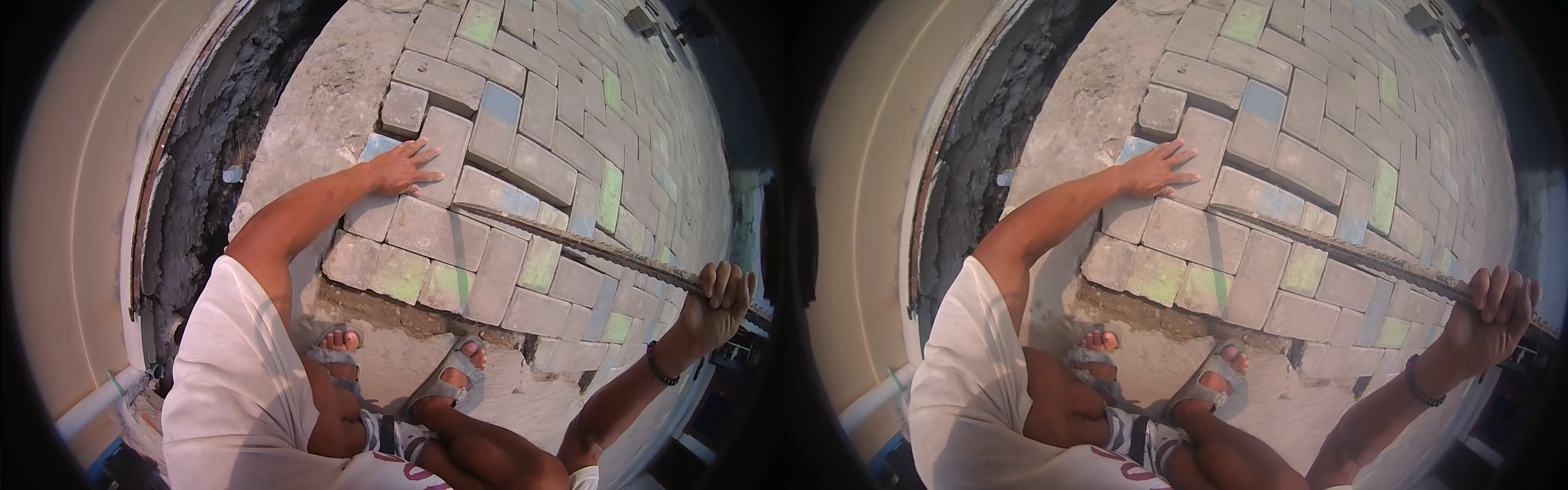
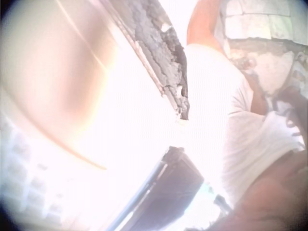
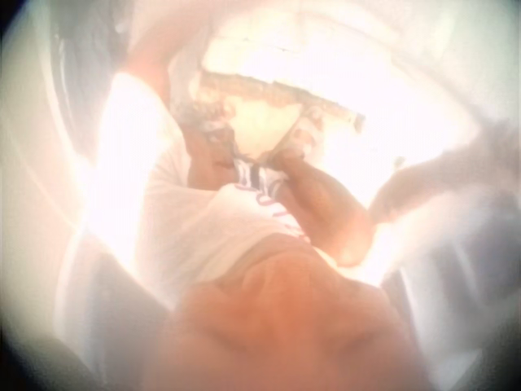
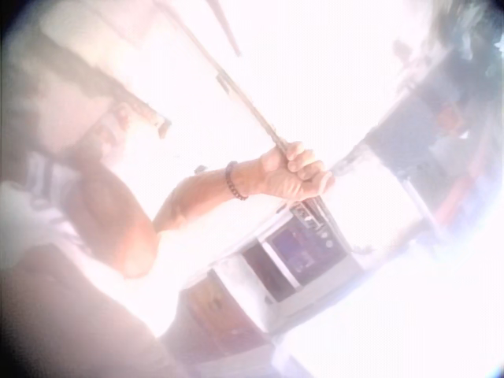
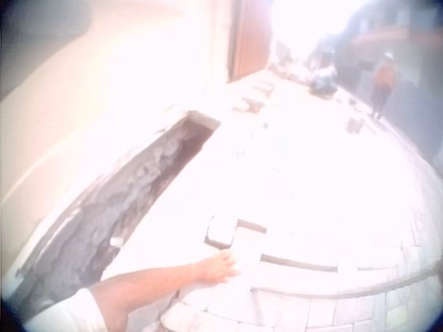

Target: The person squats on a partially paved floor and uses a long metal rod to tap and adjust rectangular paving stones into a herringbone pattern. The person repeatedly taps individual stones to settle them and aligns them with adjacent stones.

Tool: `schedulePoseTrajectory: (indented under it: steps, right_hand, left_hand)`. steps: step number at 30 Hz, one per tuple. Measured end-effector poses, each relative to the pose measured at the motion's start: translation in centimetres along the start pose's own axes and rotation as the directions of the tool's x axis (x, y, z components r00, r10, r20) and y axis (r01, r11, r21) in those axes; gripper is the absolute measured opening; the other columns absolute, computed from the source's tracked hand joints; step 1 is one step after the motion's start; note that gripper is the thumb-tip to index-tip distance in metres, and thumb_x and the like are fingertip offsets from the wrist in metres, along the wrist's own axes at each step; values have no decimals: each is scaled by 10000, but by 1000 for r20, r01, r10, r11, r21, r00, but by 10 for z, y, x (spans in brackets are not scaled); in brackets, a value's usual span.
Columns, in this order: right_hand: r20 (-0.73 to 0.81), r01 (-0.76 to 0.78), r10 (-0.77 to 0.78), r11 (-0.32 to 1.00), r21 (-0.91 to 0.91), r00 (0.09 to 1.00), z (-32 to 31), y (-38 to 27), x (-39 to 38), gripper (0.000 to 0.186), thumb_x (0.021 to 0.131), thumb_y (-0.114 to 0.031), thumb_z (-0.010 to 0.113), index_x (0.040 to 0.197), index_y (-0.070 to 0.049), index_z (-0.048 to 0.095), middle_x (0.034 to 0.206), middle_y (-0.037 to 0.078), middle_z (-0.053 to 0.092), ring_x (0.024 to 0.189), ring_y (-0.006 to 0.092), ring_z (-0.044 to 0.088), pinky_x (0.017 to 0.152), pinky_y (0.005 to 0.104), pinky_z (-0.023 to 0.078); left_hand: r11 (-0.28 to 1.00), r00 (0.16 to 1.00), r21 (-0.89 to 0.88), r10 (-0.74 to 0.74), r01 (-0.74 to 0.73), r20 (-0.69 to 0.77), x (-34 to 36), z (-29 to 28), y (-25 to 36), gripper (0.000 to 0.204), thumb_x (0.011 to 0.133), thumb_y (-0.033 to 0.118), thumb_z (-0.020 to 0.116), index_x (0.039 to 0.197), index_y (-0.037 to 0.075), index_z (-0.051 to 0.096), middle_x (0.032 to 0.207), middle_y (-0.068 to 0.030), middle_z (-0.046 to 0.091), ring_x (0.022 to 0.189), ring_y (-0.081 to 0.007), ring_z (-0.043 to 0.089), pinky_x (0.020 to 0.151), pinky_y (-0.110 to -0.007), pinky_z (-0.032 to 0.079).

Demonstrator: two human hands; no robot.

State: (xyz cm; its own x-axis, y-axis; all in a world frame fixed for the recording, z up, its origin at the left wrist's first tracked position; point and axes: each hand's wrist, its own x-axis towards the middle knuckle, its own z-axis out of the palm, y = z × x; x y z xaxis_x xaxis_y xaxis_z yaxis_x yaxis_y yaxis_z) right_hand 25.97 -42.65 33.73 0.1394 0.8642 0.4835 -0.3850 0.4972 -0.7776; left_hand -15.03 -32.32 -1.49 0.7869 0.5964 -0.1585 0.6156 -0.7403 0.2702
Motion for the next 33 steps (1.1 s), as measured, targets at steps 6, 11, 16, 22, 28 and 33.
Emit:
schedulePoseTrajectory:
  steps: [6, 11, 16, 22, 28, 33]
  right_hand:
    - [-25, -64, 65, 997, 39, 998, -18, 10, 13, 38, 903, -4, 479, 914, -4, 515, 592, 5, 283, 516, 107, 299, 494, 261, 294]
    - [-47, -59, 59, 998, 14, 997, -22, 19, 19, 52, 903, 2, 479, 949, -7, 502, 596, 3, 278, 511, 101, 302, 492, 261, 293]
    - [-101, -125, 118, 989, -72, 988, -47, 24, 40, 123, 905, 0, 484, 1027, 0, 481, 618, 4, 281, 526, 99, 306, 522, 265, 310]
    - [-161, -219, 194, 963, -157, 968, -62, 29, 74, 240, 901, -16, 499, 1132, 32, 453, 646, -1, 304, 548, 100, 315, 555, 267, 332]
    - [-25, -242, 242, 947, -209, 970, -53, 29, 101, 296, 922, -38, 475, 1200, 43, 415, 710, 15, 375, 574, 104, 324, 572, 268, 338]
    - [-63, -219, 211, 912, -347, 976, -30, 34, 116, 369, 928, -36, 458, 1272, 63, 365, 742, 20, 388, 593, 101, 323, 576, 265, 328]
  left_hand:
    - [1000, 1000, 7, -1, 1, -1, -1, 4, -2, 601, 885, 381, 554, 1433, 339, 311, 1548, -104, 97, 1408, -403, 56, 1146, -490, 125]
    - [1000, 1000, -5, -5, 5, -12, -1, 3, -1, 613, 870, 342, 576, 1427, 329, 322, 1548, -99, 82, 1411, -388, 48, 1146, -493, 151]
    - [999, 1000, -40, 0, -1, -23, -1, 4, -1, 607, 869, 339, 579, 1424, 321, 333, 1545, -103, 100, 1413, -380, 47, 1151, -487, 133]
    - [998, 999, -61, 1, -3, -44, -3, 6, -4, 597, 869, 339, 578, 1418, 318, 346, 1545, -99, 105, 1417, -367, 42, 1157, -476, 122]
    - [996, 997, -84, 9, -15, -70, -2, 11, -6, 591, 872, 341, 572, 1418, 313, 347, 1547, -94, 101, 1421, -353, 34, 1161, -465, 104]
    - [995, 995, -101, 4, -14, -100, -4, 14, -8, 581, 874, 345, 570, 1414, 310, 356, 1548, -89, 101, 1424, -339, 33, 1163, -460, 94]
